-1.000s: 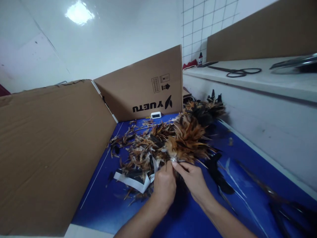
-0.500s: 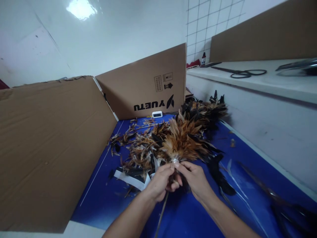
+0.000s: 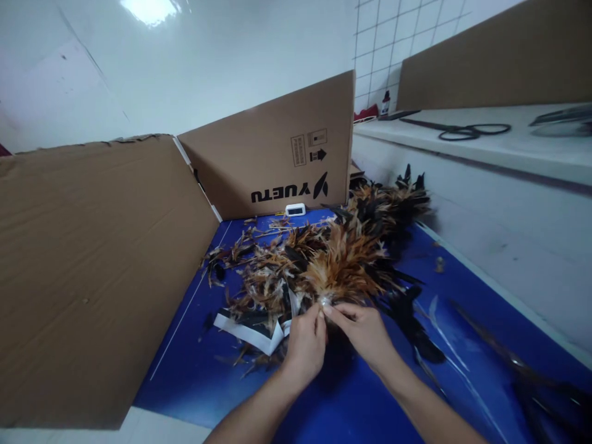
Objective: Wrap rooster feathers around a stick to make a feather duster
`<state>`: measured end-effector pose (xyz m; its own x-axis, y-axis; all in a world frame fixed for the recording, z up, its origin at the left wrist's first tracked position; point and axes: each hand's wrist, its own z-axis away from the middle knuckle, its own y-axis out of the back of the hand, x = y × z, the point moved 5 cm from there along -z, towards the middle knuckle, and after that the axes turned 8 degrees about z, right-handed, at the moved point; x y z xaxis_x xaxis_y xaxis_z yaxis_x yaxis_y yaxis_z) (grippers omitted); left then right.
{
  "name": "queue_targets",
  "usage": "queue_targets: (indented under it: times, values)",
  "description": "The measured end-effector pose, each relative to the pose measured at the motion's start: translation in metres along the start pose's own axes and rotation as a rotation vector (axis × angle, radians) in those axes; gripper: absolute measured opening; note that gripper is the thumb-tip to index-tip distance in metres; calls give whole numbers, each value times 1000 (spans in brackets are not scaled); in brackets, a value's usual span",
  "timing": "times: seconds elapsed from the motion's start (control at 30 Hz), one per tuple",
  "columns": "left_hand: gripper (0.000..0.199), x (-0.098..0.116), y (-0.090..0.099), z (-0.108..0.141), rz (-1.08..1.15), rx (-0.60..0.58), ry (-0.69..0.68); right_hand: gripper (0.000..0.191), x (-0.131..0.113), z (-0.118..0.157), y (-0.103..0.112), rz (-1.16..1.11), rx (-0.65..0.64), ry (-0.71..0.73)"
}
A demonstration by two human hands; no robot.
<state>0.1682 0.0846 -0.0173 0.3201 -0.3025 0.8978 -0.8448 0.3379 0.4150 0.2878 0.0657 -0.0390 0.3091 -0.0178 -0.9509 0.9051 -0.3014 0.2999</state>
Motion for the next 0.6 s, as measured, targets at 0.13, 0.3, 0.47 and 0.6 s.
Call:
queue_targets:
  times: [0.13, 0.3, 0.47, 0.6]
  values:
    - [34, 5, -5, 4, -213, 19, -69, 30, 5, 1, 2, 51, 94, -40]
    - [37, 14, -8, 9, -178, 14, -90, 30, 4, 4, 0, -135, 126, -103]
    - [32, 7, -8, 4, 393, -40, 167, 29, 1, 4, 0, -223, 123, -76]
    - [28, -2, -12, -2, 765, -133, 442, 29, 1, 3, 1, -214, 98, -61]
